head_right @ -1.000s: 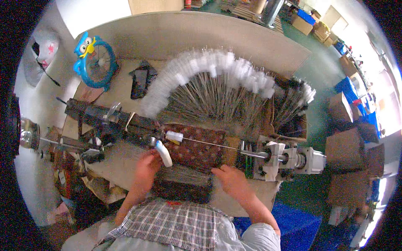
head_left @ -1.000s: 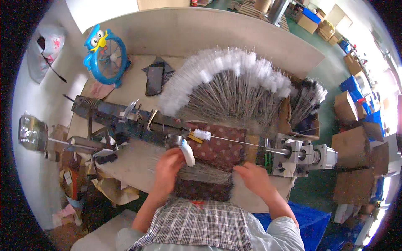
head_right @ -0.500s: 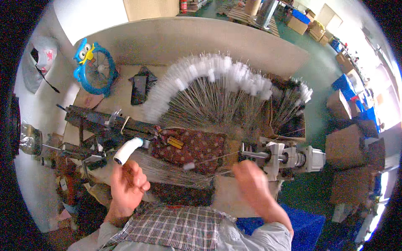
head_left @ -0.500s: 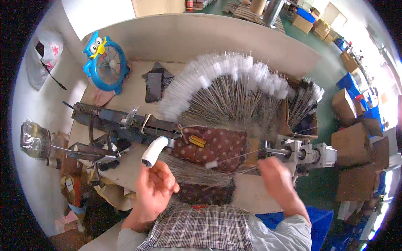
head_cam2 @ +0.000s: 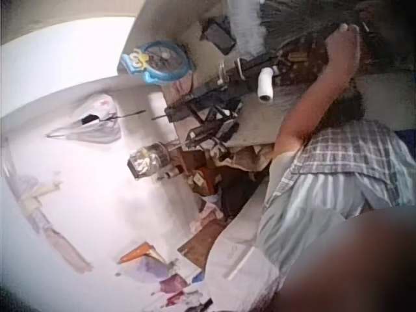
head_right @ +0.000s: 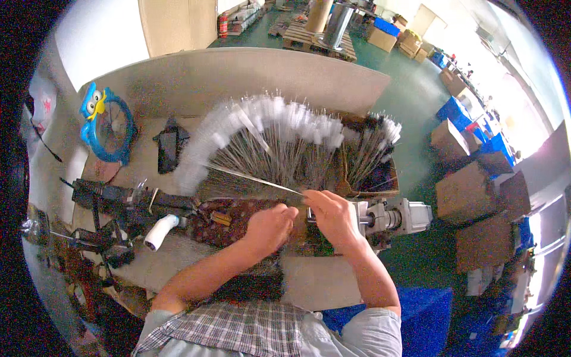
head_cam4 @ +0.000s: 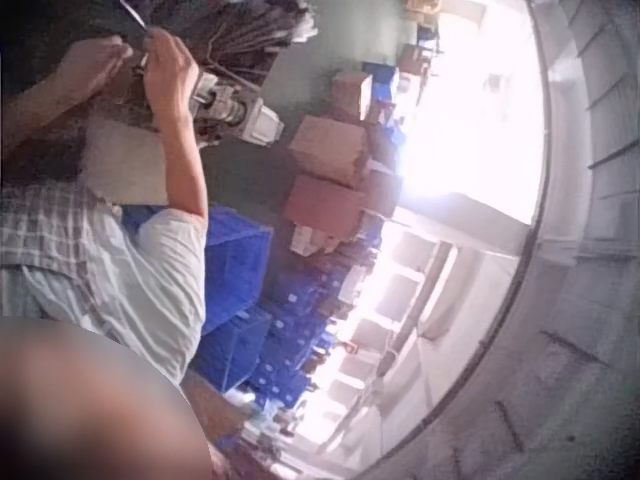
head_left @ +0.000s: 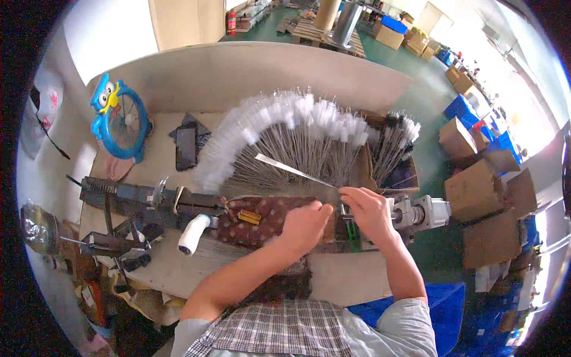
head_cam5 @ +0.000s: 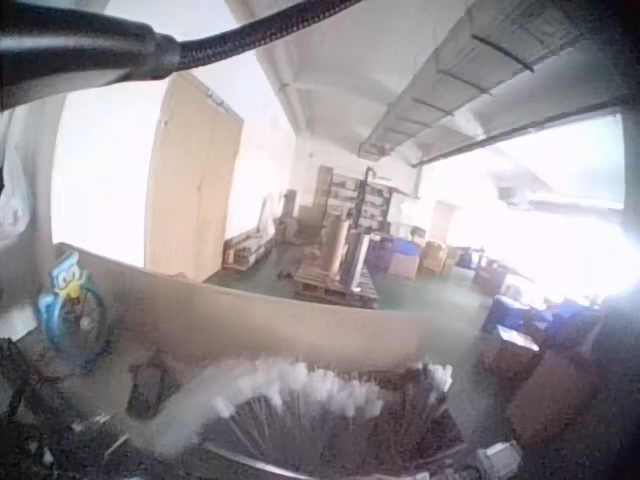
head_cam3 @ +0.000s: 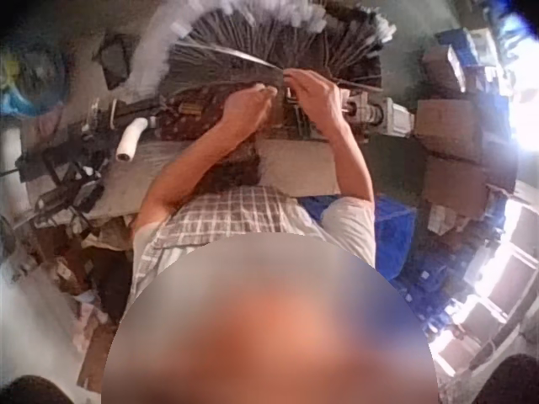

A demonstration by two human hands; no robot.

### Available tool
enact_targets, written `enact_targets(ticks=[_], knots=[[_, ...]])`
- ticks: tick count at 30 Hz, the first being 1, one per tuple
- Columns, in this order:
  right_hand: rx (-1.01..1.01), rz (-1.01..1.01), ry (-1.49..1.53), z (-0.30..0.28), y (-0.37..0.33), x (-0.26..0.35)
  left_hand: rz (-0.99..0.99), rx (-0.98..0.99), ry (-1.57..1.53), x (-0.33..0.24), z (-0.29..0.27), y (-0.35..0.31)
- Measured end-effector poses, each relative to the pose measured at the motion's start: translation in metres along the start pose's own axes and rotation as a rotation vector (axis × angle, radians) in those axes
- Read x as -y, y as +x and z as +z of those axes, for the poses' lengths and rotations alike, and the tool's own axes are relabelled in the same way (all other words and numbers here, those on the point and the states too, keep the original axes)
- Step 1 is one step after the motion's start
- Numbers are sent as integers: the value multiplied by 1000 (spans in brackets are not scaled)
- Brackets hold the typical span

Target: Assembling and finishing industrial brushes using a manual press and a lighter to fuse bristle ends.

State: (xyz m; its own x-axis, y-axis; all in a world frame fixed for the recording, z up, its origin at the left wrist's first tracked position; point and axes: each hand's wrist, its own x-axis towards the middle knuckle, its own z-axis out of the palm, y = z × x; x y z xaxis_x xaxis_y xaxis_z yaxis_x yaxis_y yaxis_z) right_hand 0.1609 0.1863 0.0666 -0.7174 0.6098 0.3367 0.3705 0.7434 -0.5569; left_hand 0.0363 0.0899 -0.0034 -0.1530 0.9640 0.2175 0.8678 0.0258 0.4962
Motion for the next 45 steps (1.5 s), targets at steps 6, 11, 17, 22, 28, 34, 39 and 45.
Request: enact_targets(ticks=[6,11,17,22,28,34,39,45], knots=[[299,39,17,3,3,-15,-93,-62,625,37,-28,8],[351,-317,64,13,19,13,-73,-123,24,34,-55,-76],[304,-555,294,82,47,58,-586,-128,-449,27,-61,-134],[242,-518,203,125,48,83,-888,-380,-1045,58,-71,-160],[173,-462,61,143,49,98,-909,-711,-1742,82,-92,-158],[230,-455,3,134,53,103,-760,-310,-476,91,-54,-134],[102,-576,74,126,40,97,-852,-240,-428,85,-64,-130],[348,-590,77,125,-19,51,-710,-561,-1121,67,-35,-121]])
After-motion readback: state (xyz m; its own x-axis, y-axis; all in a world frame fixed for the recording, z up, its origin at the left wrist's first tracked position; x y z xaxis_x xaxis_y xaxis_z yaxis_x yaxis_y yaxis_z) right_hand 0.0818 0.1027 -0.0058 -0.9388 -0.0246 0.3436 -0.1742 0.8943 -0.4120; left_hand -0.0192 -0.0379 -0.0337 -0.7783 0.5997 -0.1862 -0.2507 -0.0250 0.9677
